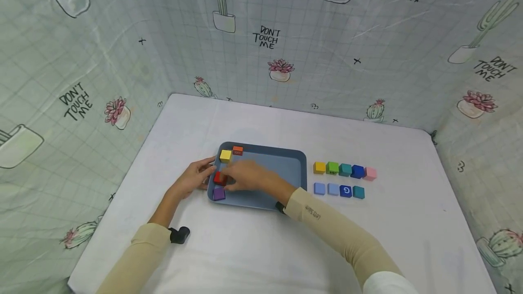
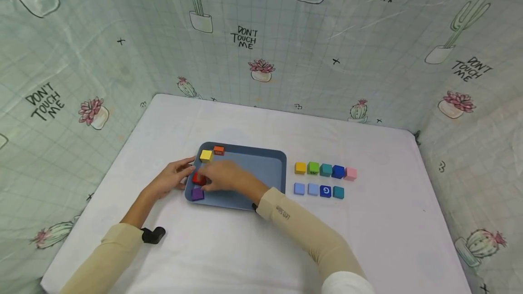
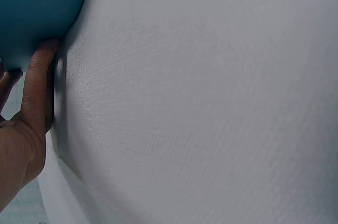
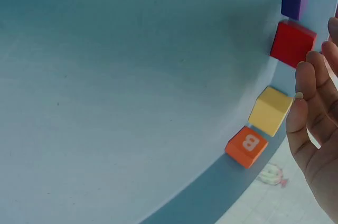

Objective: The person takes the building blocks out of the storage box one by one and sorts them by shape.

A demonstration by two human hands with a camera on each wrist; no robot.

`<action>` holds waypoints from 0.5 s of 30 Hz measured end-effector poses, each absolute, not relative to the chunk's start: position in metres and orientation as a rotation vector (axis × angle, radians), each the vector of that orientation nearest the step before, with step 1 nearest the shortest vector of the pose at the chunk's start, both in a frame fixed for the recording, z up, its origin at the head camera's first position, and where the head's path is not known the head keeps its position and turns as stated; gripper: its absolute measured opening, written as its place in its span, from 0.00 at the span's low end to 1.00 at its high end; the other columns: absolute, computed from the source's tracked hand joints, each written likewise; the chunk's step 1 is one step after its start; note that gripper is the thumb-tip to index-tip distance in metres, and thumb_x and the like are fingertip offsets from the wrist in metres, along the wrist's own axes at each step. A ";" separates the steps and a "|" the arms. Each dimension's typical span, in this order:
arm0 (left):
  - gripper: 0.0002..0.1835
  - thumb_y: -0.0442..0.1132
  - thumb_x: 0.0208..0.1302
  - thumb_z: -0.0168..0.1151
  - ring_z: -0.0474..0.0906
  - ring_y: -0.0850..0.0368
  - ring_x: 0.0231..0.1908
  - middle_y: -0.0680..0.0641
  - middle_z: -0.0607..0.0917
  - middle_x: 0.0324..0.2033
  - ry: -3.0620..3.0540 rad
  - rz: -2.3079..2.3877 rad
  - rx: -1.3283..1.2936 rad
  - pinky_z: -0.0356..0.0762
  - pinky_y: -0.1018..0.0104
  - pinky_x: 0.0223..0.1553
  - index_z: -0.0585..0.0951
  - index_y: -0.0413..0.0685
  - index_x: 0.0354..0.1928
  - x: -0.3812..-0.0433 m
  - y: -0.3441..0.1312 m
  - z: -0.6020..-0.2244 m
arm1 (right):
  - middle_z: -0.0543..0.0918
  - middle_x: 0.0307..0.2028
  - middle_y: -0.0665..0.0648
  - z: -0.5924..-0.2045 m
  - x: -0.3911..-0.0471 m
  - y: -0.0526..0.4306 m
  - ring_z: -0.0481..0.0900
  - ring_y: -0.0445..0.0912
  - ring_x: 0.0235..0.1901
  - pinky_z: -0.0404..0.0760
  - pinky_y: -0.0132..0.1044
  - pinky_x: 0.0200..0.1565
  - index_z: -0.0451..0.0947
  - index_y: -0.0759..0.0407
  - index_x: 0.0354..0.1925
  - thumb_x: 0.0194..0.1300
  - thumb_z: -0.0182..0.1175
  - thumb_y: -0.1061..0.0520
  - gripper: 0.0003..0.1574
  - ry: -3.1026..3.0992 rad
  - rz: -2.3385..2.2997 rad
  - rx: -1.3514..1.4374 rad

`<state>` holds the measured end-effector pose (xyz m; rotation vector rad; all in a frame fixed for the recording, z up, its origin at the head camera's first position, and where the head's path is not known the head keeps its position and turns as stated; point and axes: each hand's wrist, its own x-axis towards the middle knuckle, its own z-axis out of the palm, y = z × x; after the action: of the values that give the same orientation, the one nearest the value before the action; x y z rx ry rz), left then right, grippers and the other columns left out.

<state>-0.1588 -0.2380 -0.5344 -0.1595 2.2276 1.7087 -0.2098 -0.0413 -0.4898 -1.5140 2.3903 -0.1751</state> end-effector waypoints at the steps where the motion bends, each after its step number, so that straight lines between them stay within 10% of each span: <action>1: 0.29 0.42 0.71 0.52 0.73 0.48 0.41 0.36 0.72 0.53 2.226 1.709 -0.159 0.82 0.58 0.34 0.60 0.47 0.71 -0.159 -0.238 -0.534 | 0.78 0.34 0.46 -0.490 -0.208 -0.042 0.72 0.36 0.31 0.72 0.24 0.31 0.78 0.49 0.47 0.60 0.64 0.45 0.19 2.384 -0.161 -1.521; 15: 0.29 0.42 0.71 0.52 0.72 0.47 0.42 0.36 0.71 0.54 2.229 1.691 -0.180 0.82 0.59 0.34 0.60 0.49 0.71 -0.160 -0.239 -0.537 | 0.82 0.40 0.46 -0.495 -0.196 -0.043 0.74 0.36 0.33 0.75 0.26 0.37 0.79 0.50 0.52 0.59 0.65 0.44 0.24 2.387 0.005 -1.553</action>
<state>-0.1599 -0.2388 -0.5366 -0.1795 2.2294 1.6908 -0.1964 -0.0429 -0.4947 -1.5526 2.3868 0.0054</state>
